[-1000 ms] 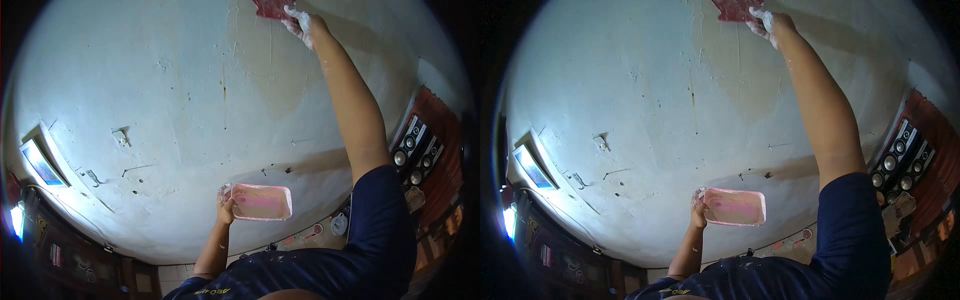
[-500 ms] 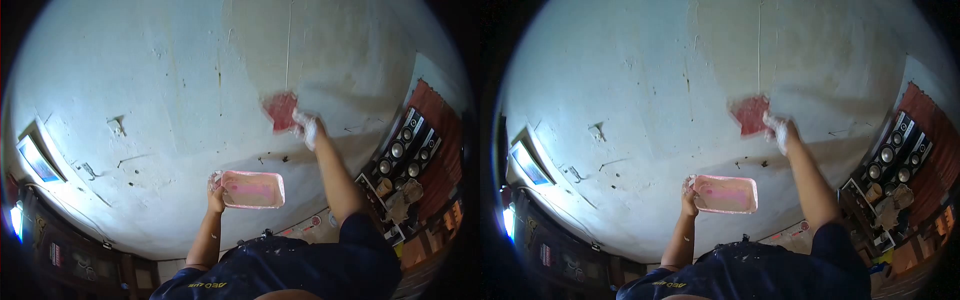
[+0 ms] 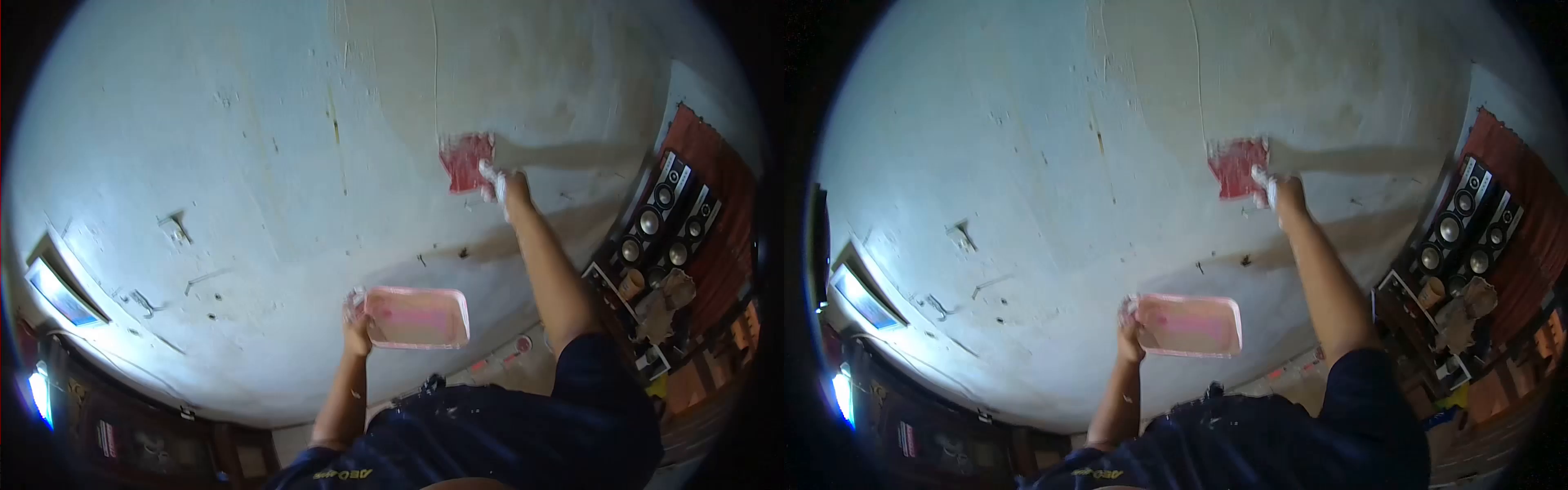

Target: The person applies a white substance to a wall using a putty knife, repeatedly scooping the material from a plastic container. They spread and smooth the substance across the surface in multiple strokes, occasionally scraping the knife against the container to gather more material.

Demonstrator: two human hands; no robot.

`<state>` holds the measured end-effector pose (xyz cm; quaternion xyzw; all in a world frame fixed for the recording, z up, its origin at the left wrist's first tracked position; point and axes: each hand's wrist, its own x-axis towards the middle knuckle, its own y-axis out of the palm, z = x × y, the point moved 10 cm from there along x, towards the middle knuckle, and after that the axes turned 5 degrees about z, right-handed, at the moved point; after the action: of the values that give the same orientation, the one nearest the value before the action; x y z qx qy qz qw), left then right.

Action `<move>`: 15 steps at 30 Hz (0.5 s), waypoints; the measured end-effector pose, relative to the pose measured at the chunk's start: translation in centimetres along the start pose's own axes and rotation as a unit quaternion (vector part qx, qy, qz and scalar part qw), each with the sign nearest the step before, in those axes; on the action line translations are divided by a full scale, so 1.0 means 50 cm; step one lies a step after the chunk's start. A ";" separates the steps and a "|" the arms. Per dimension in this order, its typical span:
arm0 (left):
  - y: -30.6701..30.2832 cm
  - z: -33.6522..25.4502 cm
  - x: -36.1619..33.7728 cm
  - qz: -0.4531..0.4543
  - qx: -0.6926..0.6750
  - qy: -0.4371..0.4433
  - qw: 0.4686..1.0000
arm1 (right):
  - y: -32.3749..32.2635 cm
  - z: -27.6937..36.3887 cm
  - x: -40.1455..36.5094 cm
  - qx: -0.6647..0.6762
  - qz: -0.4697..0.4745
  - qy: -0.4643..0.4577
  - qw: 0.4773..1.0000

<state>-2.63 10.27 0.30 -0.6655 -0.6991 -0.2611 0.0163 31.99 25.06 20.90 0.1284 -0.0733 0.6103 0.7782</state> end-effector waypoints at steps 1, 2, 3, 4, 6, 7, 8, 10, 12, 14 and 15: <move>0.006 -0.009 0.006 0.020 -0.009 -0.006 1.000 | -0.011 -0.090 -0.044 -0.011 0.027 0.110 0.994; 0.014 -0.018 0.020 0.040 -0.016 -0.016 0.999 | -0.015 -0.148 -0.082 0.056 0.053 0.120 0.990; 0.006 -0.018 0.030 0.008 -0.006 -0.003 1.000 | -0.035 -0.191 -0.113 0.052 0.051 0.142 0.987; -0.004 -0.018 0.044 -0.023 0.006 0.011 1.000 | -0.020 -0.244 -0.150 0.198 0.104 0.211 0.952; 0.042 -0.081 0.061 -0.007 -0.011 0.000 1.000 | 0.057 -0.245 -0.255 0.525 0.297 0.326 0.728; 0.050 -0.088 0.072 0.023 -0.009 0.007 1.000 | 0.051 -0.245 -0.287 0.525 0.288 0.337 0.727; 0.055 -0.094 0.082 0.051 -0.009 0.015 0.999 | 0.064 -0.216 -0.327 0.553 0.324 0.326 0.695; 0.061 -0.118 0.088 0.030 -0.018 0.027 0.999 | 0.089 -0.180 -0.383 0.609 0.389 0.324 0.610; 0.035 -0.110 0.097 0.002 -0.024 0.043 0.999 | 0.100 -0.176 -0.413 0.594 0.402 0.340 0.608; 0.083 -0.188 0.041 0.045 0.493 0.373 0.784 | 0.100 -0.191 -0.427 0.524 0.405 0.346 0.664; 0.088 -0.192 0.032 0.037 0.499 0.363 0.786 | 0.095 -0.191 -0.422 0.434 0.381 0.328 0.748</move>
<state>-1.78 7.96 10.72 -0.4460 -0.6493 -0.0971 0.6084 21.81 9.22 6.60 0.2054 0.4168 0.8266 0.3176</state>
